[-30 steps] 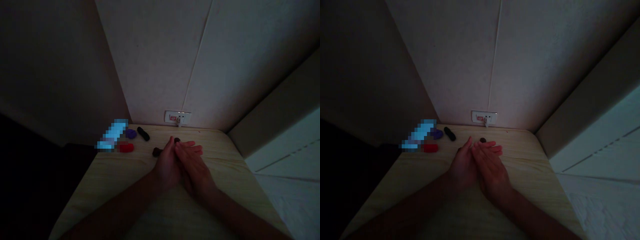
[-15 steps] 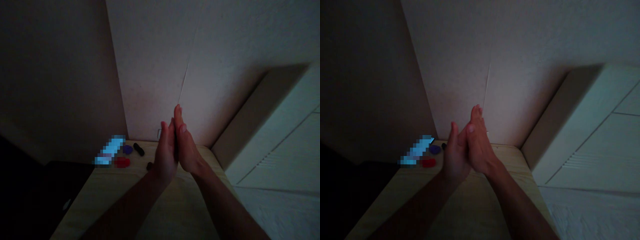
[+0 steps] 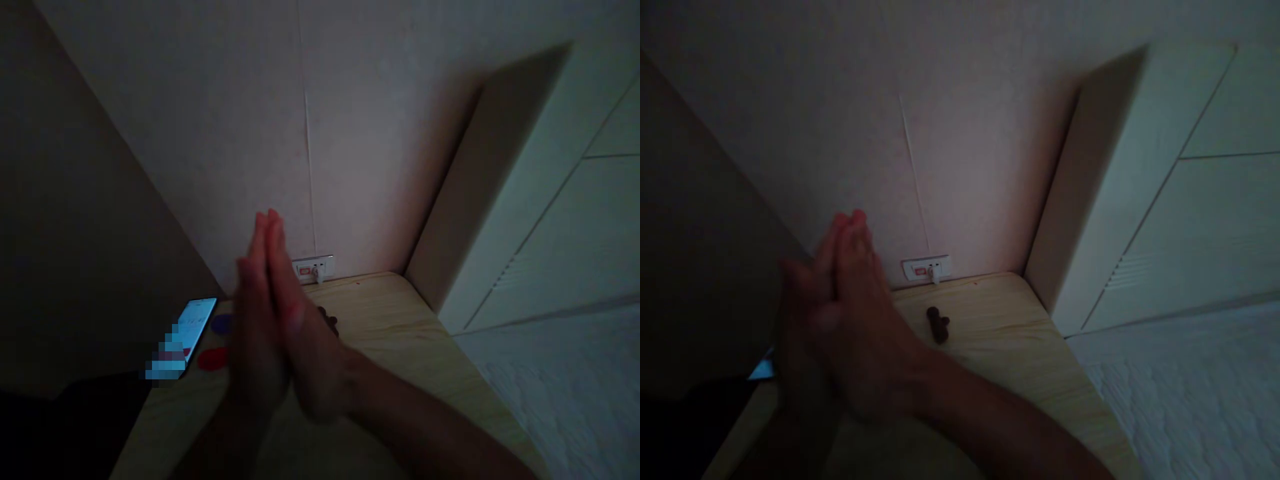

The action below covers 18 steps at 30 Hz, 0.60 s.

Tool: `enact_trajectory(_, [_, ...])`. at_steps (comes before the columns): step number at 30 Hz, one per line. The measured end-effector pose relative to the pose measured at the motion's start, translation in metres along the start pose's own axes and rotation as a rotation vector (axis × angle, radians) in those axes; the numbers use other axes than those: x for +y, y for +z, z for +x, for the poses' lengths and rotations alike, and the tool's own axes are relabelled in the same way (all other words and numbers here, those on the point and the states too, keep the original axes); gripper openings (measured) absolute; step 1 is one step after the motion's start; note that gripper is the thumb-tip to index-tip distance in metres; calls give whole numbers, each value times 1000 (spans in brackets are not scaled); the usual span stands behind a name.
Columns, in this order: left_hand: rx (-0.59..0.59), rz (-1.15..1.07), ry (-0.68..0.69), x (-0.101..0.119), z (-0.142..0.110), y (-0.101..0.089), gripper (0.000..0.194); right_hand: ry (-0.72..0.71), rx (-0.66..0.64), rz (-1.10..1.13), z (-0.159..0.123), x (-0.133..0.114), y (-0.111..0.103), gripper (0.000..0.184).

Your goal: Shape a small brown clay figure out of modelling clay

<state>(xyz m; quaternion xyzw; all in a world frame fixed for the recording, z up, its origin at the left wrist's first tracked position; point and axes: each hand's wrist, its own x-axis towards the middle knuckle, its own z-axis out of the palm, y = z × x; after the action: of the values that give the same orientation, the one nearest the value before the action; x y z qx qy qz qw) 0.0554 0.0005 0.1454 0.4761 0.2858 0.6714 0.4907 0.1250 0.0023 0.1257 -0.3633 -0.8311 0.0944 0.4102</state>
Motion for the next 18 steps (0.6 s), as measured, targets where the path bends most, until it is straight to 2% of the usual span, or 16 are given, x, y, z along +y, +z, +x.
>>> enact_trajectory(1, [-55,-65,-78,-6,-9,7,56,36,60,92,2,8,-9,63])
enact_trajectory(3, [-187,-235,-305,-15,-25,19,65,195,278,566,5,24,-26,77])
enact_trajectory(5, [-243,-318,-389,-19,-36,27,70,268,402,792,9,38,-38,85])
enact_trajectory(6, [-250,-368,-421,-19,-38,29,73,278,442,827,11,44,-42,86])
enact_trajectory(9, [-238,-486,-466,-18,-39,28,79,255,507,768,12,58,-49,86])
enact_trajectory(12, [-201,-545,-482,-14,-33,26,79,189,485,619,7,66,-51,81])
enact_trajectory(15, [-149,-606,-495,-6,-24,24,77,64,336,391,0,63,-48,80])
enact_trajectory(18, [-90,-517,-419,2,-12,22,70,-122,124,159,-4,45,-35,89])
